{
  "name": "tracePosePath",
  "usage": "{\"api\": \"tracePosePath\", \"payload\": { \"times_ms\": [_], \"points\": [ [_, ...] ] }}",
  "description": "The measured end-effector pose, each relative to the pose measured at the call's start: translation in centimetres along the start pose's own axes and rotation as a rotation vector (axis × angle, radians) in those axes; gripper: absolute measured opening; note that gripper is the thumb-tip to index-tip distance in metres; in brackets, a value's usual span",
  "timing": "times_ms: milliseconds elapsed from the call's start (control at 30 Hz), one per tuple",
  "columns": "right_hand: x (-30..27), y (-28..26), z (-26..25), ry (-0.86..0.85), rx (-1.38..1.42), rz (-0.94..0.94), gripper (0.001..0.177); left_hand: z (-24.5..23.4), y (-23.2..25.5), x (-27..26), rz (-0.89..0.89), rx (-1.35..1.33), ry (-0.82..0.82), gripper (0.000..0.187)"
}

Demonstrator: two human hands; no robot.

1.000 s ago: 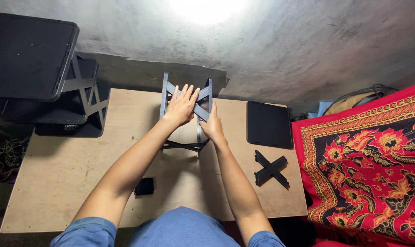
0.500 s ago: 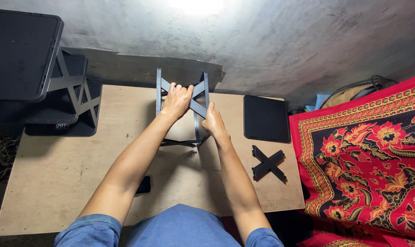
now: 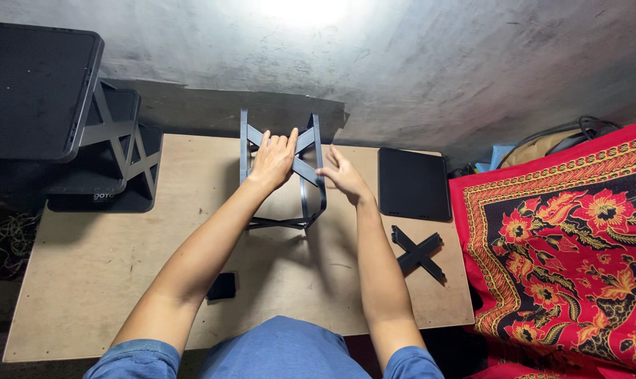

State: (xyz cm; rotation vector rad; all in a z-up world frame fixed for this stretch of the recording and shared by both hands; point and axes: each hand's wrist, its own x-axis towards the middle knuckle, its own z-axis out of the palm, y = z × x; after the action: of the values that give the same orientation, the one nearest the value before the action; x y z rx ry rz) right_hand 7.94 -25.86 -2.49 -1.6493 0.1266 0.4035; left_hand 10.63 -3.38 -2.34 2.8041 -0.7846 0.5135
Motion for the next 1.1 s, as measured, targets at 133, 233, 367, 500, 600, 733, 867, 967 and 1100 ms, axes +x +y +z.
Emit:
{"api": "tracePosePath", "payload": {
  "times_ms": [133, 233, 367, 500, 600, 733, 867, 967, 1100],
  "points": [
    [3.3, -0.3, 1.7, 0.032, -0.076, -0.245, 0.078, -0.4, 0.4, 0.3, 0.028, 0.095, -0.025, 0.073],
    [5.4, -0.3, 3.2, 0.283, -0.438, -0.277, 0.058, 0.2, 0.6, 0.4, 0.014, 0.094, 0.045, 0.054],
    [6.5, -0.5, 4.7, 0.511, -0.614, -0.231, 0.046, 0.9, -0.5, 0.2, 0.055, 0.031, 0.059, 0.045],
    [5.9, -0.9, 4.0, 0.421, -0.628, -0.253, 0.047, 1.0, -1.3, 0.0, 0.088, 0.019, 0.081, 0.045],
    [5.2, -1.1, 2.9, 0.352, -0.609, -0.335, 0.051, 0.8, -1.5, -0.3, 0.092, -0.022, 0.093, 0.045],
    [4.6, -0.9, 3.7, 0.421, -0.593, -0.304, 0.043, 1.1, -0.2, -0.3, 0.057, 0.009, 0.120, 0.048],
    [4.3, -0.8, 4.4, 0.571, -0.556, -0.221, 0.040, 1.2, 0.5, -0.3, 0.033, 0.035, 0.090, 0.049],
    [4.2, -0.6, 3.6, 0.415, -0.502, -0.306, 0.047, 0.6, -0.5, -0.7, 0.064, -0.028, 0.071, 0.049],
    [4.4, 0.4, 2.8, 0.364, -0.432, -0.272, 0.046, 0.1, -0.1, -0.6, 0.071, -0.034, 0.064, 0.048]
  ]
}}
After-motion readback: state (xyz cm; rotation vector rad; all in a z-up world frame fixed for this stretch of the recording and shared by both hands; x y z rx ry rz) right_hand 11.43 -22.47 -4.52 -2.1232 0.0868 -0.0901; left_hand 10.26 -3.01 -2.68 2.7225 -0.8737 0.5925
